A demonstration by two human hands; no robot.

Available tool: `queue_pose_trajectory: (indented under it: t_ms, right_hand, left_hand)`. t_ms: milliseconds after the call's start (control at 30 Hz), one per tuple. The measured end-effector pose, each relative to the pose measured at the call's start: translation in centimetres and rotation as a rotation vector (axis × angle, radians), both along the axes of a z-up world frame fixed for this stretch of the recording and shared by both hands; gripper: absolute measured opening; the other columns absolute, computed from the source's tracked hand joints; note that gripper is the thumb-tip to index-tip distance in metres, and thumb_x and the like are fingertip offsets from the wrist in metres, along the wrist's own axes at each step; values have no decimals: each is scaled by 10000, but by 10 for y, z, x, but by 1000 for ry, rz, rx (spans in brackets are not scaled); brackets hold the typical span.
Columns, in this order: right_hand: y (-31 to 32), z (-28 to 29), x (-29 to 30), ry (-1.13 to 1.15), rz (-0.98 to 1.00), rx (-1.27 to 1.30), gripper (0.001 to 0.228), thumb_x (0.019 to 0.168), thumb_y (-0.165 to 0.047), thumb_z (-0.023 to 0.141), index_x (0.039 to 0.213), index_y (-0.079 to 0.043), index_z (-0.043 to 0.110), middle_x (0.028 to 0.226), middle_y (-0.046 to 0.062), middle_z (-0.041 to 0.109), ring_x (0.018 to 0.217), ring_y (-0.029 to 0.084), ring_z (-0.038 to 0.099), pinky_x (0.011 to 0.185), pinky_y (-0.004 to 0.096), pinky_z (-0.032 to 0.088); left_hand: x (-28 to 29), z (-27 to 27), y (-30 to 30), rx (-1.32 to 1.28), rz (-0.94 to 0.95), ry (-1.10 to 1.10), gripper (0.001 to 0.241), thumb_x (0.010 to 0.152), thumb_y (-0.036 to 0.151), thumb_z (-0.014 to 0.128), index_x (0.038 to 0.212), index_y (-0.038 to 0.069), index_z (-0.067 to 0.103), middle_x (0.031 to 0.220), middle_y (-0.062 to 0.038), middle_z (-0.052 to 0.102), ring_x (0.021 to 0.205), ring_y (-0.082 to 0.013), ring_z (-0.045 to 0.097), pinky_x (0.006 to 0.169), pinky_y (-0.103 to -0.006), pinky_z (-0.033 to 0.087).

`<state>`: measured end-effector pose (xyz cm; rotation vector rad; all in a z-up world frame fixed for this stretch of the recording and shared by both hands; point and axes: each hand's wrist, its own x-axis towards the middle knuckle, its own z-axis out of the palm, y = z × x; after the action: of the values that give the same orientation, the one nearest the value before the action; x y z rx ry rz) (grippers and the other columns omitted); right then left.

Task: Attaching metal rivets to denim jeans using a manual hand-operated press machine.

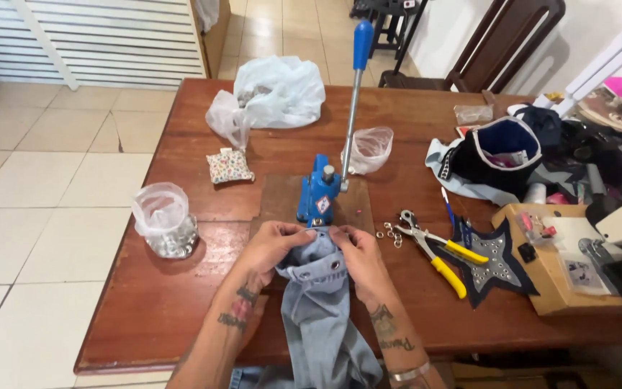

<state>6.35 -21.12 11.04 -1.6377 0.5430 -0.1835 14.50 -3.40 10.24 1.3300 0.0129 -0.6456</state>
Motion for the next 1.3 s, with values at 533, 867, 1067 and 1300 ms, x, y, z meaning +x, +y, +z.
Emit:
queue_pose_trajectory:
  t_ms: [533,867,1067,1300]
  right_hand:
    - [-23,-6,38,77,45,-268,379,1086,-496,788,1026,-162,957,859,121,828,926,259,791,880,413,638]
    - [-23,1,30,37,84,-399,358,1095,-476,829,1084,-140,951,956,228,888,970,360,864,944,525,675]
    - [-23,2,32,40,82,-464,316,1086,-455,846,1107,-157,947,996,228,914,1068,457,894,959,576,667]
    - [-22,1,36,50,83,-456,286,1034,-440,892,1039,-158,943,926,233,884,954,439,880,890,566,653]
  left_hand:
    - [71,-20,-14,303,-22,-135,239,861,246,1048,901,26,965,763,-167,830,696,-222,822,661,-342,691]
    - [60,-2,-6,207,-80,-115,259,894,120,1058,996,-87,939,861,-177,779,757,-234,763,692,-333,668]
    - [59,15,-2,214,-94,-146,250,865,95,1074,957,-86,928,839,-135,758,750,-202,739,676,-301,646]
    - [59,-6,2,428,-10,-461,459,762,251,1140,1162,233,914,993,-24,964,882,-179,837,859,-327,649]
